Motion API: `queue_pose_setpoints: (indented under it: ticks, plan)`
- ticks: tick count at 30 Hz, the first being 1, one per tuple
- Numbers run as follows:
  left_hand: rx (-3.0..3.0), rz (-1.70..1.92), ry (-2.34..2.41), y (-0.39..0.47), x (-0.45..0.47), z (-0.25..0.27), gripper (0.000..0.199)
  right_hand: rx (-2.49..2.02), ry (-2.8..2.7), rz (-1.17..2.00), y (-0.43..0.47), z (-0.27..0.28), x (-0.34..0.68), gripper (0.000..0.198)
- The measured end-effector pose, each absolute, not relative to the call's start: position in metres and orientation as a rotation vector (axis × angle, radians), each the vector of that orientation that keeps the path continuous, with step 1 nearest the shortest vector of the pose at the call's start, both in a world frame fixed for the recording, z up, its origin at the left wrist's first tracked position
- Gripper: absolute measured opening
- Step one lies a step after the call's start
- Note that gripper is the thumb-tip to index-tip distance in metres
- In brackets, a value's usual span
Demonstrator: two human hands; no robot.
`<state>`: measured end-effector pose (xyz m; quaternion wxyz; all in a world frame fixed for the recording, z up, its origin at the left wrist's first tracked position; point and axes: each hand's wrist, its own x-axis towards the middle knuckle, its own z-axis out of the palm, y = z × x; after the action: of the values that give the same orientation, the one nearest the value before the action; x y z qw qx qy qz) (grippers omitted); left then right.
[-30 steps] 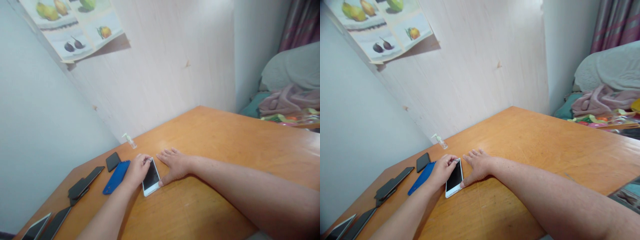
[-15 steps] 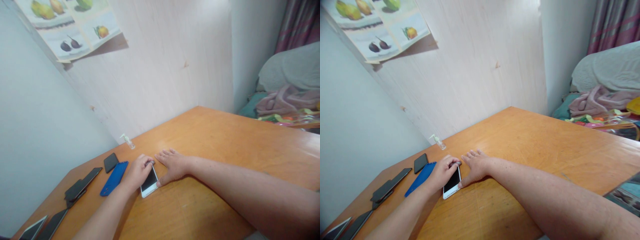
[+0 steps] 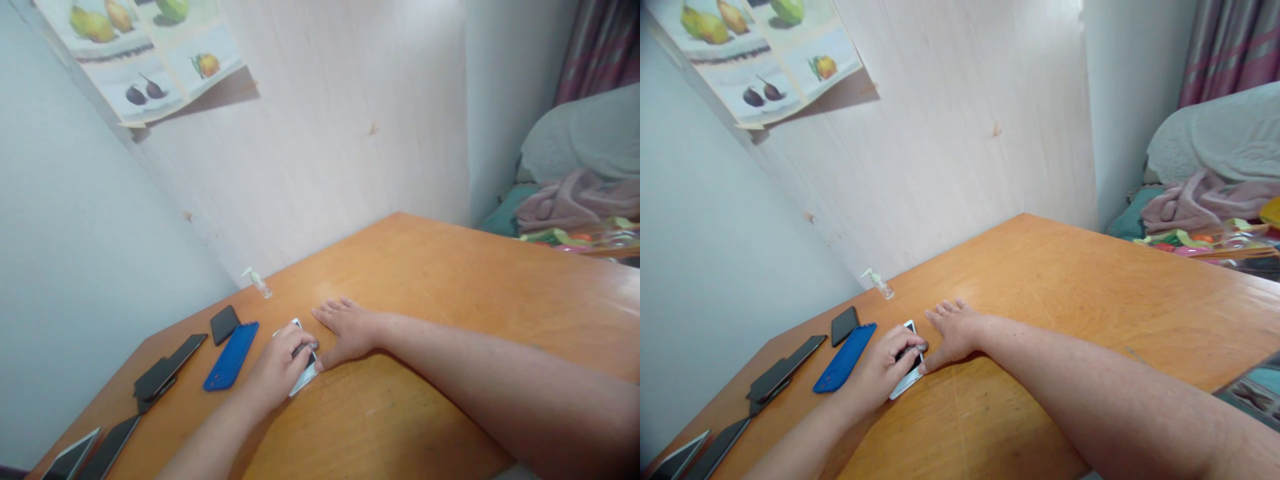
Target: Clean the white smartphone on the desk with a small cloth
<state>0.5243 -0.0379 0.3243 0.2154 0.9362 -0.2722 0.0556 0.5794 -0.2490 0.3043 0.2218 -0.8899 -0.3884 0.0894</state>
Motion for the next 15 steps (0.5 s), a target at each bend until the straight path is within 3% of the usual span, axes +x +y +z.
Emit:
queue_pose_setpoints:
  ticks: [15]
  plan:
    - [2.666, 0.435, -0.488, -0.017, 0.560, 0.309, 0.017, -2.467, -1.060, 0.254, -0.252, 0.306, 0.578, 0.121]
